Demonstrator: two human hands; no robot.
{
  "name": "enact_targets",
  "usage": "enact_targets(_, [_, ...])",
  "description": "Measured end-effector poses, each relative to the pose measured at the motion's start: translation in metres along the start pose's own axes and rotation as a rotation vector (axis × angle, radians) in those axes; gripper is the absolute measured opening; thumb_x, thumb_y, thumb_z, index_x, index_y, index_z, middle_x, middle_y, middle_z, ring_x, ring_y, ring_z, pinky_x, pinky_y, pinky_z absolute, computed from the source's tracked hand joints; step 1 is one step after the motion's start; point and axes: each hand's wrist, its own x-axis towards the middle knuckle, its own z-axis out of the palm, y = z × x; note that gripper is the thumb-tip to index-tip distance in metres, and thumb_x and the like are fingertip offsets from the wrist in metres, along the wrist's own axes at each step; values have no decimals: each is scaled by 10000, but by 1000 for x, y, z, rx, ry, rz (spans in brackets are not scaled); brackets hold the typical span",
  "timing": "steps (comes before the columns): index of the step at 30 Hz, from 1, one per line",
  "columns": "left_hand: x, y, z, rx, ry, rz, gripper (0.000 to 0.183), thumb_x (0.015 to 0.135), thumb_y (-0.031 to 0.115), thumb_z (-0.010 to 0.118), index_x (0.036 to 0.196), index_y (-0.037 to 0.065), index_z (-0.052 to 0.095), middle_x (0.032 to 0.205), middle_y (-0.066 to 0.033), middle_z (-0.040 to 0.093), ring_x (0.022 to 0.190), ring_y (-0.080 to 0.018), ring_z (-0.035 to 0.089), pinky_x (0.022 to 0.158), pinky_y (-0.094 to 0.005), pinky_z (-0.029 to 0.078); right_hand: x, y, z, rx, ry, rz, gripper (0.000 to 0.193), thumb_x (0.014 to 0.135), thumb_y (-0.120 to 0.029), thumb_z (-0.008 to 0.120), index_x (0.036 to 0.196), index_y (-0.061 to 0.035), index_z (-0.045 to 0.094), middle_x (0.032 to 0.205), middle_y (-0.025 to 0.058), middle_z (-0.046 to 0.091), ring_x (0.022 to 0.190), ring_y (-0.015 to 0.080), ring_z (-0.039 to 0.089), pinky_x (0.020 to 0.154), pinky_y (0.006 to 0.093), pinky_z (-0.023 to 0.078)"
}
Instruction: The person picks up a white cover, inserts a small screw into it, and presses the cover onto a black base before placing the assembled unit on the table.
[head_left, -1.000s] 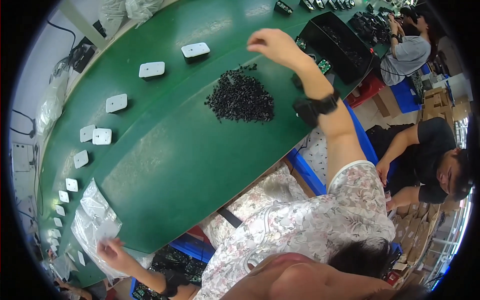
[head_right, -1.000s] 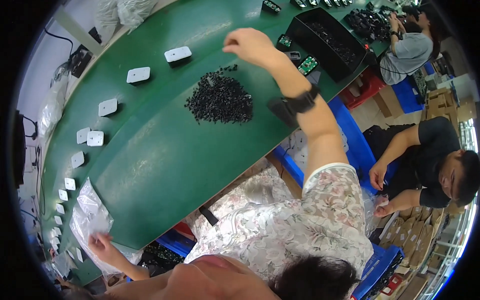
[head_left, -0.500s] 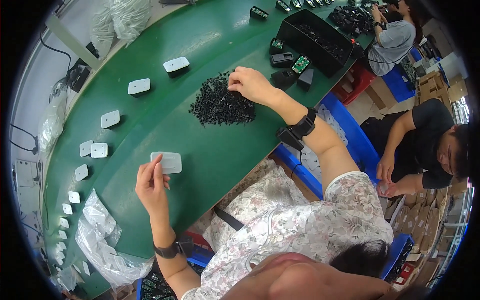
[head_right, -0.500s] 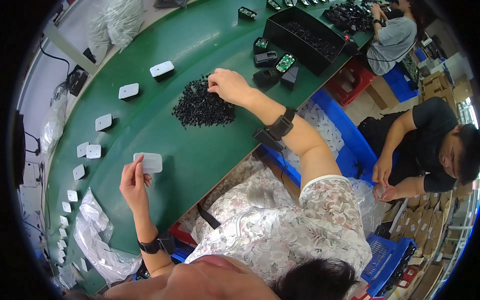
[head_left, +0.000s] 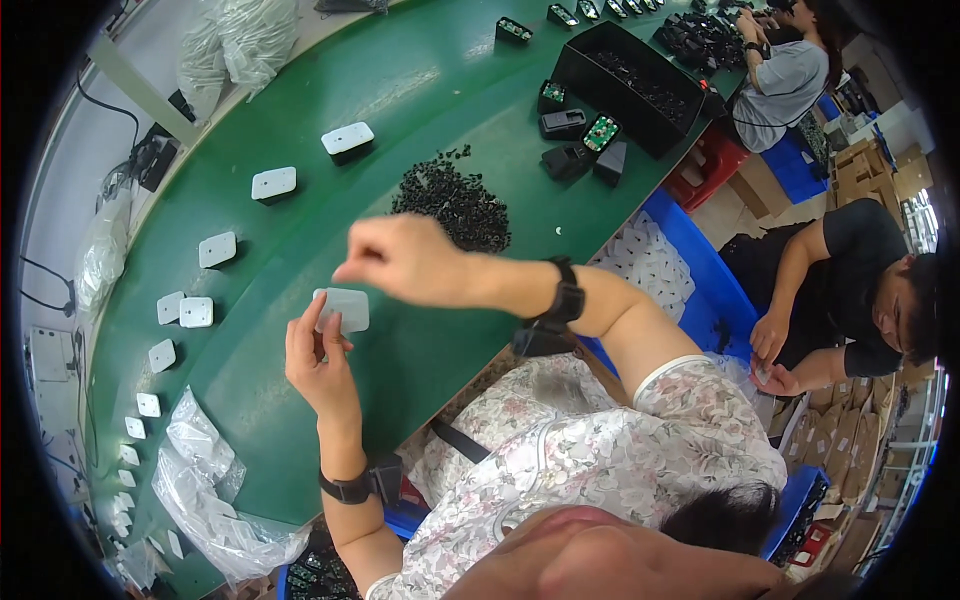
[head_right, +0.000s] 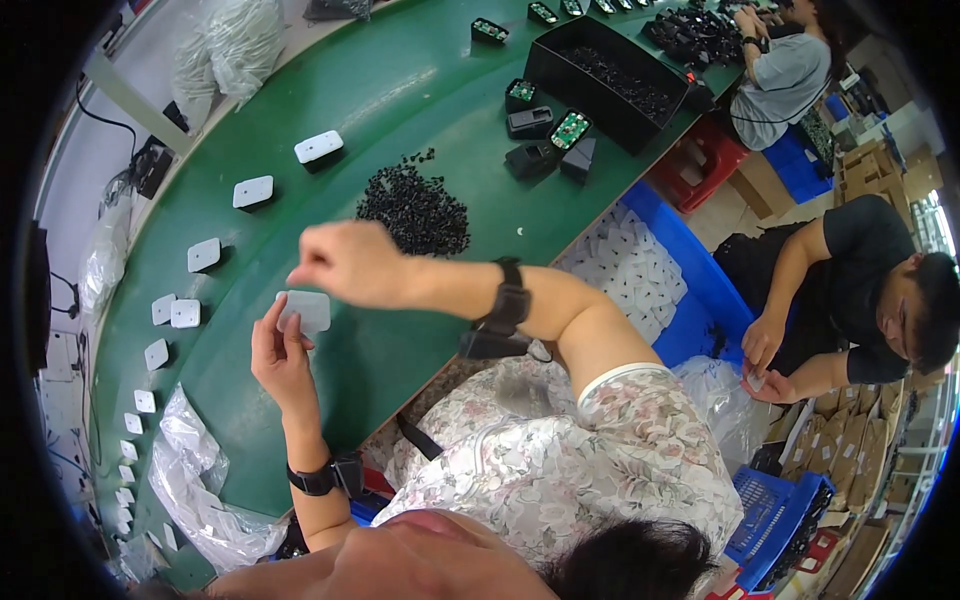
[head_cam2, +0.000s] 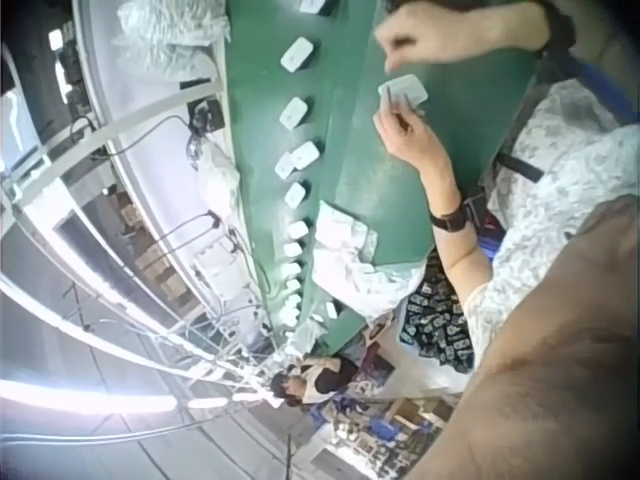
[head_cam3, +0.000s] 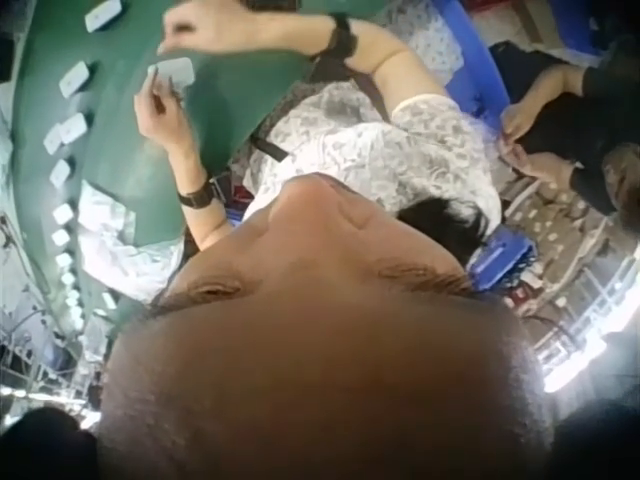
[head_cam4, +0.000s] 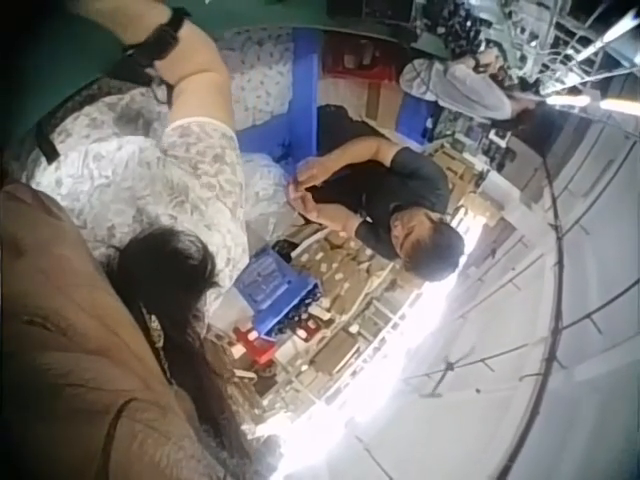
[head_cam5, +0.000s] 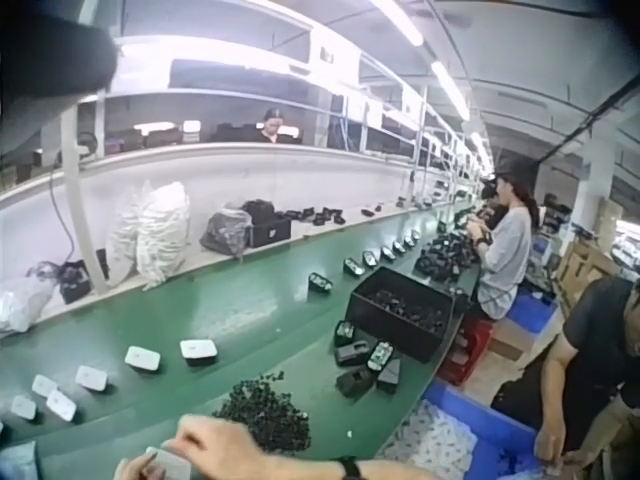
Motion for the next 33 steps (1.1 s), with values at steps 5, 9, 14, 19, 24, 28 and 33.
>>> enact_targets(5, [-3,-6,-5,85,108,85,89,844,-27,599,922,9,622,741,-46,532,518,-96,473,452,-239,375,-2,-11,51,253,-139,120,243,809,-268,642,749,-42,579,694,105,627,644,279,607,565,381,451])
enact_targets(9, [-2,-12,-9,229,88,145,97,832,-48,594,896,21,620,725,-63,542,493,-131,473,438,-269,381,-5,-2,55,322,-186,131,182,837,-180,630,793,-13,571,679,93,613,595,199,587,538,323,450])
enact_targets(14, [-1,-19,-16,237,27,108,142,831,-59,587,937,24,632,743,-69,554,493,-130,493,432,-272,393,-1,0,40,387,-315,138,127,851,-100,619,835,8,555,708,81,599,581,134,571,528,270,456])
enact_targets(19, [-4,-8,-20,-58,20,-139,271,859,-56,557,1116,26,583,806,-70,575,554,-120,550,470,-256,455,2,-2,43,193,-321,11,132,839,-106,628,869,13,577,759,98,583,666,148,580,571,267,469])
enact_targets(24, [-2,-24,-24,-684,-16,-482,228,924,20,502,1130,-79,504,928,-155,630,761,-200,667,677,-281,558,1,-8,43,209,-205,140,82,852,-79,628,877,-9,592,773,-7,569,665,29,500,579,196,422])
enact_targets(28, [-1,-17,-28,-737,-12,-581,165,926,33,507,1049,-75,523,951,-160,646,820,-209,673,747,-285,548,-4,-10,49,157,-215,14,80,850,-69,625,869,-4,583,761,3,547,613,51,464,546,203,385])
enact_targets(33, [-6,-17,-26,-773,-20,-555,152,921,22,514,1042,-69,527,969,-153,642,853,-207,668,790,-288,536,-5,-12,51,96,-281,33,85,850,-71,624,860,-3,573,754,8,539,573,52,428,502,208,350])
